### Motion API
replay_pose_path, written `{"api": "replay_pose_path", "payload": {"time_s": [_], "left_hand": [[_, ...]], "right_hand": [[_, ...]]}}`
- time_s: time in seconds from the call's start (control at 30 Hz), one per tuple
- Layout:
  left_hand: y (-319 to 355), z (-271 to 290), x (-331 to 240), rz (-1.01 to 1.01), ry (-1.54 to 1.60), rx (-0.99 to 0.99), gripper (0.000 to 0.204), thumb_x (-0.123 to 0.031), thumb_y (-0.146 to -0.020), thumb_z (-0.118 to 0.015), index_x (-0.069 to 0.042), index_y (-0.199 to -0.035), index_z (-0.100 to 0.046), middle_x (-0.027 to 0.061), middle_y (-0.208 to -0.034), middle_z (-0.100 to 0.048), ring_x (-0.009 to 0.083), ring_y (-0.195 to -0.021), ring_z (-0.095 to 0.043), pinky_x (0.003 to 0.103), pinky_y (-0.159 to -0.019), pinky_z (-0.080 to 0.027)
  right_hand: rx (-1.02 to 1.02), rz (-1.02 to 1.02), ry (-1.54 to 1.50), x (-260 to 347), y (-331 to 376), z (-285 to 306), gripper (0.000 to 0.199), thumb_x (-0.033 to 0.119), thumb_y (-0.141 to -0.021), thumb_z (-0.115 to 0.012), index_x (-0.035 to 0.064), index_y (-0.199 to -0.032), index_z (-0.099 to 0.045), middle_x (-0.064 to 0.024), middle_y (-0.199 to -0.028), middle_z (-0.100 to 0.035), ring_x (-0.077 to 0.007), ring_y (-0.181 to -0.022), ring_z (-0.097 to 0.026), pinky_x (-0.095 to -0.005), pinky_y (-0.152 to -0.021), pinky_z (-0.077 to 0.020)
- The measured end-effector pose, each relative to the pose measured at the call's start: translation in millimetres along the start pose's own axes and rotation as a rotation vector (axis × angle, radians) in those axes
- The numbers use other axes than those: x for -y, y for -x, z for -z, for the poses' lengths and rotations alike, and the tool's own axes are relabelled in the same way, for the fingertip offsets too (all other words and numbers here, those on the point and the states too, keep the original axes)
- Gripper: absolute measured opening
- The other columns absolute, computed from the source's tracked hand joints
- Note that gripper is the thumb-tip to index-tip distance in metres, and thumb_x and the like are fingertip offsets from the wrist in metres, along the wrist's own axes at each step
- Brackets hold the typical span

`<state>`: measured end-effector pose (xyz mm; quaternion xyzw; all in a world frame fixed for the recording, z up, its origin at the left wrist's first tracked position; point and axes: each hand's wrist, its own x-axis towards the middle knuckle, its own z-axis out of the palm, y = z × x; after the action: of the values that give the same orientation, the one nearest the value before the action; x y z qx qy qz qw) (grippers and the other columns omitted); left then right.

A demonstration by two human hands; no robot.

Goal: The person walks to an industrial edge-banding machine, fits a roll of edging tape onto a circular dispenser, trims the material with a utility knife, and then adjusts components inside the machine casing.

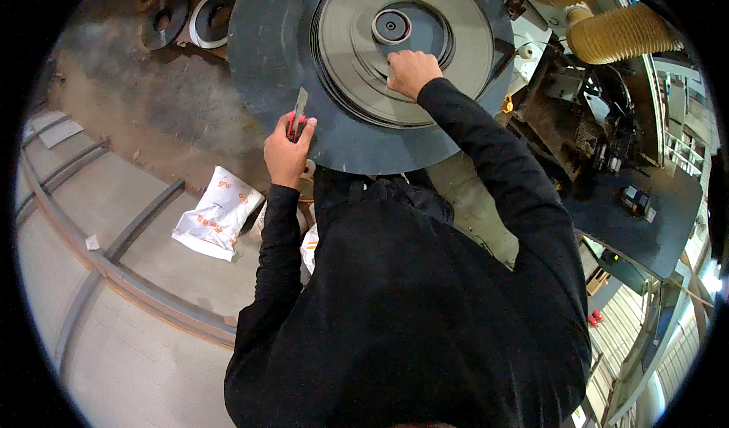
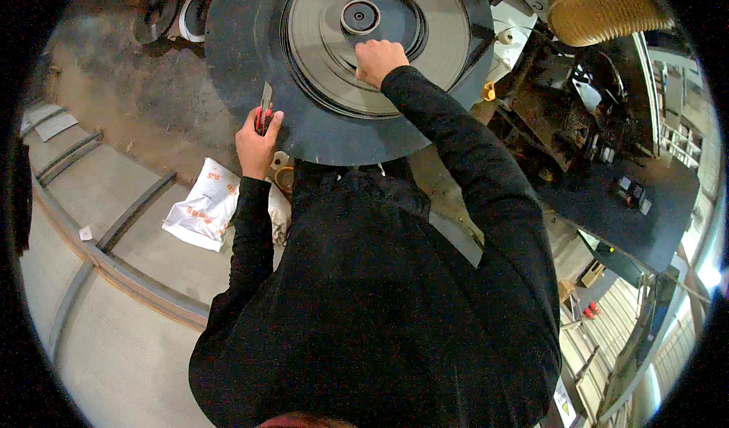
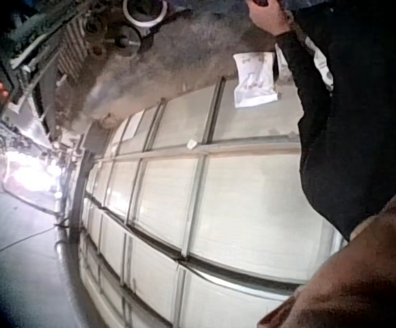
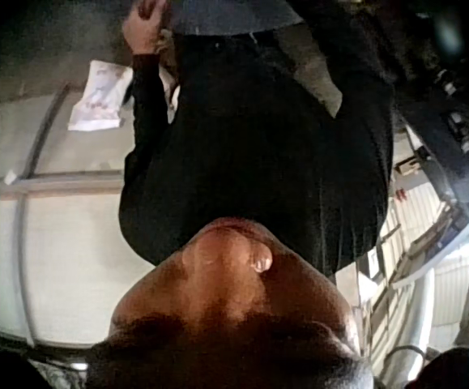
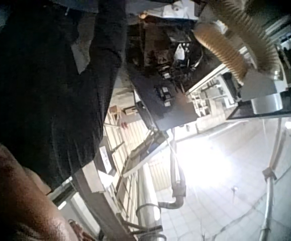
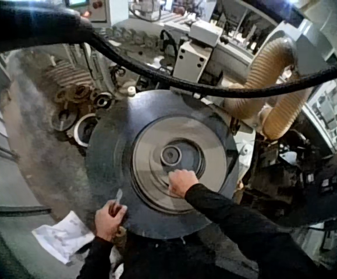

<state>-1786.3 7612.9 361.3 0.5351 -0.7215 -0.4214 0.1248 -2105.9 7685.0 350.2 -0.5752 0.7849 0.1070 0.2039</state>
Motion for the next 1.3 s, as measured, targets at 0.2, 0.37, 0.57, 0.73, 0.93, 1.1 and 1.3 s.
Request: {"api": "replay_pose_path", "payload": {"time_s": [0.2,0.37,0.57,0.73,0.93,1.1,1.3], "left_hand": [[4,13,16,0.055,-0.007,-0.031,0.05,-0.048,-0.091,-0.08,-0.005,-0.116,-0.073,0.0097,-0.092,-0.079,0.027,-0.084,-0.077,0.038,-0.08,-0.058],[6,22,19,0.05,-0.01,-0.074,0.052,-0.047,-0.091,-0.08,-0.003,-0.116,-0.073,0.0099,-0.094,-0.08,0.0267,-0.085,-0.078,0.038,-0.08,-0.058],[8,19,15,-0.003,0.029,-0.127,0.051,-0.048,-0.092,-0.079,-0.001,-0.111,-0.073,0.0106,-0.083,-0.074,0.0244,-0.074,-0.071,0.037,-0.073,-0.054],[11,14,-6,0.009,-0.023,-0.031,0.053,-0.047,-0.091,-0.08,-0.001,-0.116,-0.072,0.0101,-0.094,-0.08,0.0281,-0.086,-0.077,0.038,-0.081,-0.058],[8,-14,-17,-0.087,0.165,-0.03,0.049,-0.044,-0.093,-0.08,0.0,-0.112,-0.072,0.0095,-0.092,-0.08,0.0222,-0.08,-0.076,0.035,-0.074,-0.057],[-19,-33,-78,0.147,0.55,0.148,0.037,-0.034,-0.096,-0.078,-0.001,-0.111,-0.074,0.0063,-0.094,-0.079,0.0094,-0.057,-0.06,0.026,-0.051,-0.045],[-74,-88,-110,0.32,0.867,0.303,0.034,-0.037,-0.094,-0.081,-0.006,-0.102,-0.071,0.0014,-0.089,-0.072,0.0089,-0.052,-0.052,0.027,-0.049,-0.043]], "right_hand": [[-0.223,-0.047,-0.153,5,12,-12,0.038,0.036,-0.081,-0.077,0.0079,-0.107,-0.073,-0.0113,-0.104,-0.075,-0.0357,-0.093,-0.074,-0.0482,-0.078,-0.0599],[-0.373,0.002,-0.247,4,24,-8,0.041,0.036,-0.078,-0.075,0.0082,-0.108,-0.073,-0.012,-0.104,-0.073,-0.0343,-0.091,-0.073,-0.0458,-0.078,-0.0593],[-0.455,0.056,-0.374,-12,36,12,0.039,0.03,-0.084,-0.069,0.0058,-0.114,-0.063,-0.0124,-0.108,-0.066,-0.036,-0.086,-0.07,-0.0469,-0.075,-0.0583],[-0.518,0.118,-0.481,-24,42,8,0.04,0.026,-0.088,-0.065,0.0056,-0.122,-0.059,-0.0142,-0.11,-0.063,-0.0386,-0.087,-0.069,-0.0495,-0.075,-0.0577],[-0.543,0.108,-0.502,-21,48,-3,0.042,0.026,-0.09,-0.065,0.0051,-0.126,-0.059,-0.0148,-0.116,-0.062,-0.0395,-0.09,-0.068,-0.0491,-0.076,-0.0572],[-0.566,0.111,-0.47,-24,53,-8,0.041,0.027,-0.09,-0.065,0.0061,-0.125,-0.059,-0.0132,-0.116,-0.062,-0.0382,-0.084,-0.069,-0.0489,-0.073,-0.0584],[-0.599,0.19,-0.476,-24,53,-17,0.042,0.028,-0.093,-0.065,0.0056,-0.129,-0.058,-0.0146,-0.118,-0.062,-0.0389,-0.085,-0.07,-0.0495,-0.075,-0.0581]]}}
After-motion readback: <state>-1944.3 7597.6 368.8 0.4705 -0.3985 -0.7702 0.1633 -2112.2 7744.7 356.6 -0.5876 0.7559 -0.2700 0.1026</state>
